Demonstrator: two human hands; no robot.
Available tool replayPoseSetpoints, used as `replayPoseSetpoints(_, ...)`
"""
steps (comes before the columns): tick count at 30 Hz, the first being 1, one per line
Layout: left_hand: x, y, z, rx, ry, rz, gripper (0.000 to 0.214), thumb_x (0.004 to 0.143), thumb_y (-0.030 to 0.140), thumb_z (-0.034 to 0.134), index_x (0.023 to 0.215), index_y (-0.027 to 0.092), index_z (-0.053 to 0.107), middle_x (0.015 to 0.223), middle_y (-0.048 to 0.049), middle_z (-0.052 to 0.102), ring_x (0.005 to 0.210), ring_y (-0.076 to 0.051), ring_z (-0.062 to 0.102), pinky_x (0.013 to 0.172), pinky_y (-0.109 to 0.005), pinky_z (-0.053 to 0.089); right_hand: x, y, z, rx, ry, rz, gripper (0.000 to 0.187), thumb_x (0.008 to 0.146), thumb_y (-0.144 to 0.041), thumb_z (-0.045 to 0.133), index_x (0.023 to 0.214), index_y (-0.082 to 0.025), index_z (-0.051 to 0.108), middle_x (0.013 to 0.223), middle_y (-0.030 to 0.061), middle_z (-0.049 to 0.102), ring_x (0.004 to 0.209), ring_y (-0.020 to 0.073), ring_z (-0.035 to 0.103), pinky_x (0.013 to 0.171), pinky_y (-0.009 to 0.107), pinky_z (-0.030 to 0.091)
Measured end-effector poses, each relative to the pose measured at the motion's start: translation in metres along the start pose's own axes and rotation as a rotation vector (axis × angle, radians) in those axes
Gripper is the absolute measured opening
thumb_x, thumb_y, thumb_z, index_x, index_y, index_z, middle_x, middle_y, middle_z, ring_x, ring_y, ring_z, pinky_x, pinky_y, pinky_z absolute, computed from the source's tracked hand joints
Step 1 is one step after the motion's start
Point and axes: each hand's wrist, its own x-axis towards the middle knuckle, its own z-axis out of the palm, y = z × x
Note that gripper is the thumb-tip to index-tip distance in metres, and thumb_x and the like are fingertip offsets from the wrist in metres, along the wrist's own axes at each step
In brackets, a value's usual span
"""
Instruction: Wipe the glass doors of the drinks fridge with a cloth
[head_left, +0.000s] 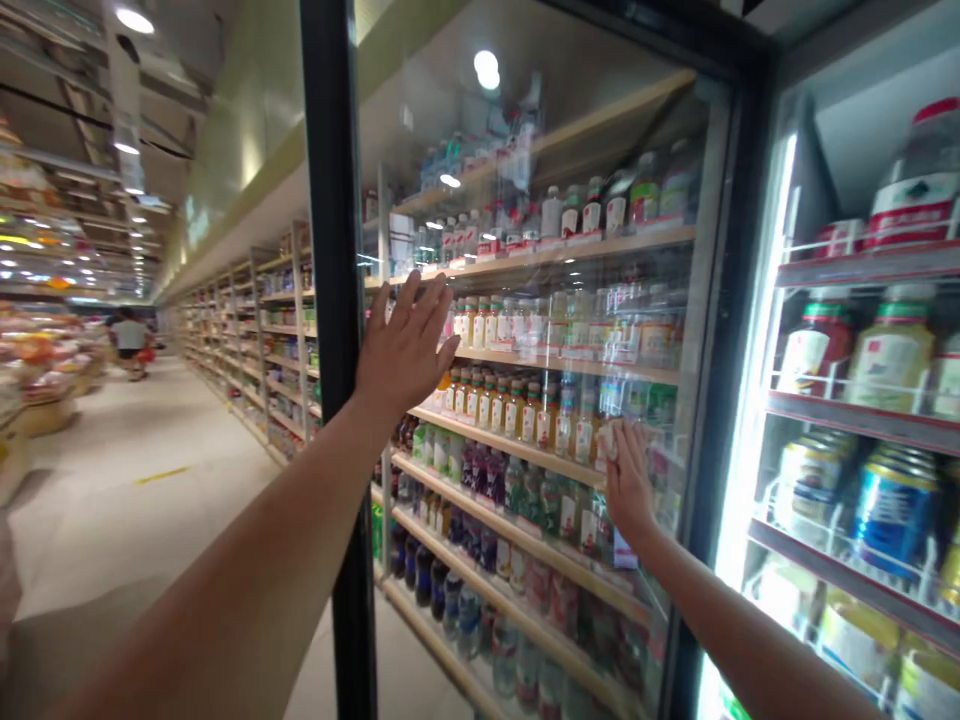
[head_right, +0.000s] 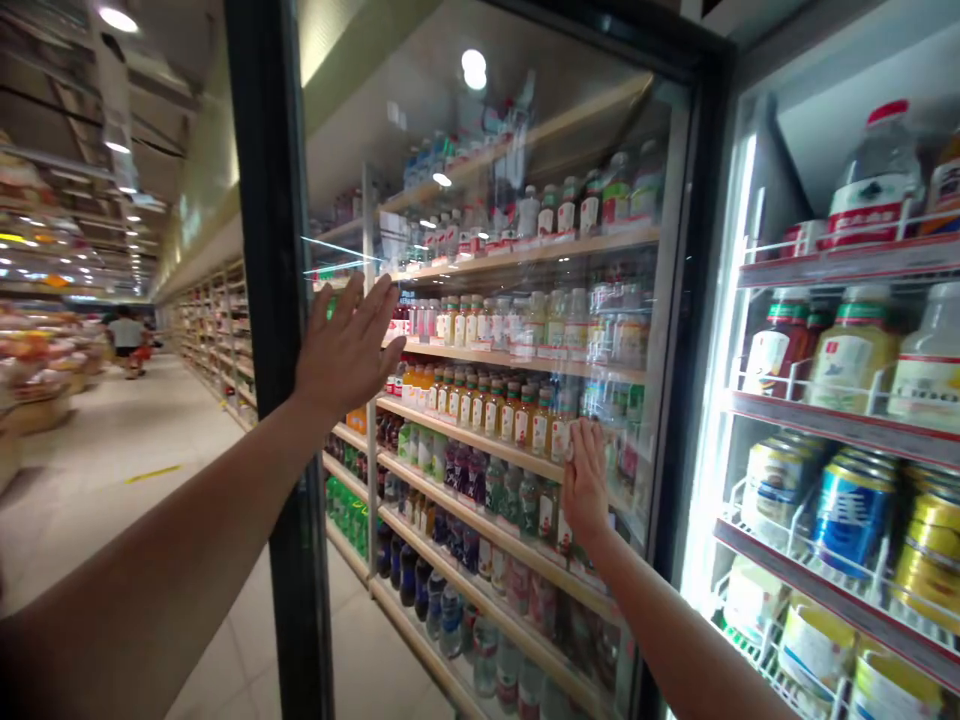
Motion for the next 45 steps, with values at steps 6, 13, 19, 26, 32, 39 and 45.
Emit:
replayPoseSetpoints(6, -0.001, 0.001, 0.0, 0.016, -0.024, 0.007, 0.063, 0.102, 0.039, 0.037, 0.159, 0.018, 0.021, 0.164, -0.008, 0.025, 0.154, -0.029, 0.013, 0.126, -0.055, 0.008, 0.012, -0.004, 0.004, 0.018, 0.058, -0.014, 0.055, 0.102, -0.027, 0.036, 0.156, -0.026, 0.032, 0.16, 0.0097, 0.036, 0.153, 0.0262, 0.025, 0.123, 0.063, 0.027)
replayPoseSetpoints(13, -0.007, 0.002, 0.001, 0.001, -0.045, -0.037, 0.061, 0.103, 0.038, 0.037, 0.16, 0.021, 0.021, 0.166, -0.0053, 0.02, 0.155, -0.028, 0.007, 0.127, -0.054, 0.005, 0.031, -0.02, 0.012, -0.018, 0.098, -0.07, 0.057, 0.1, -0.024, 0.031, 0.157, -0.022, 0.03, 0.16, 0.0107, 0.036, 0.153, 0.0271, 0.024, 0.122, 0.064, 0.027)
replayPoseSetpoints(19, -0.007, 0.003, -0.002, 0.029, -0.04, -0.028, 0.06, 0.104, 0.037, 0.036, 0.159, 0.019, 0.023, 0.165, -0.0045, 0.023, 0.155, -0.029, 0.009, 0.127, -0.052, 0.005, 0.085, -0.029, 0.011, 0.014, 0.138, -0.065, 0.055, 0.101, -0.029, 0.036, 0.155, -0.022, 0.035, 0.16, 0.0094, 0.037, 0.153, 0.0265, 0.024, 0.125, 0.059, 0.023)
replayPoseSetpoints(26, -0.007, 0.002, -0.005, 0.034, -0.036, -0.011, 0.058, 0.104, 0.037, 0.036, 0.158, 0.017, 0.027, 0.165, -0.0055, 0.024, 0.154, -0.028, 0.013, 0.127, -0.052, 0.008, 0.106, -0.055, 0.013, 0.024, 0.067, -0.097, 0.056, 0.102, -0.036, 0.036, 0.157, -0.024, 0.031, 0.162, 0.008, 0.032, 0.154, 0.0269, 0.02, 0.125, 0.059, 0.021)
replayPoseSetpoints(32, -0.009, 0.001, -0.003, 0.034, -0.02, -0.01, 0.058, 0.104, 0.038, 0.035, 0.157, 0.016, 0.028, 0.165, -0.0053, 0.023, 0.154, -0.028, 0.012, 0.127, -0.051, 0.007, 0.135, -0.065, 0.016, 0.039, 0.085, -0.063, 0.056, 0.102, -0.04, 0.036, 0.155, -0.021, 0.035, 0.162, 0.0103, 0.032, 0.154, 0.0277, 0.02, 0.125, 0.06, 0.022)
replayPoseSetpoints(39, -0.01, 0.003, -0.003, 0.047, 0.019, 0.002, 0.058, 0.103, 0.037, 0.037, 0.158, 0.018, 0.027, 0.165, -0.0057, 0.025, 0.154, -0.027, 0.014, 0.127, -0.052, 0.009, 0.115, -0.08, 0.014, 0.028, -0.043, -0.273, 0.053, 0.102, -0.031, 0.033, 0.155, -0.026, 0.035, 0.161, 0.0063, 0.035, 0.154, 0.0248, 0.021, 0.125, 0.057, 0.023)
replayPoseSetpoints(45, -0.01, 0.006, -0.005, 0.064, 0.015, -0.009, 0.06, 0.103, 0.037, 0.038, 0.159, 0.02, 0.023, 0.164, -0.0053, 0.025, 0.154, -0.028, 0.015, 0.127, -0.054, 0.012, 0.165, -0.087, 0.014, -0.003, 0.038, -0.189, 0.056, 0.1, -0.033, 0.033, 0.155, -0.024, 0.034, 0.162, 0.0067, 0.033, 0.154, 0.0272, 0.022, 0.124, 0.058, 0.026)
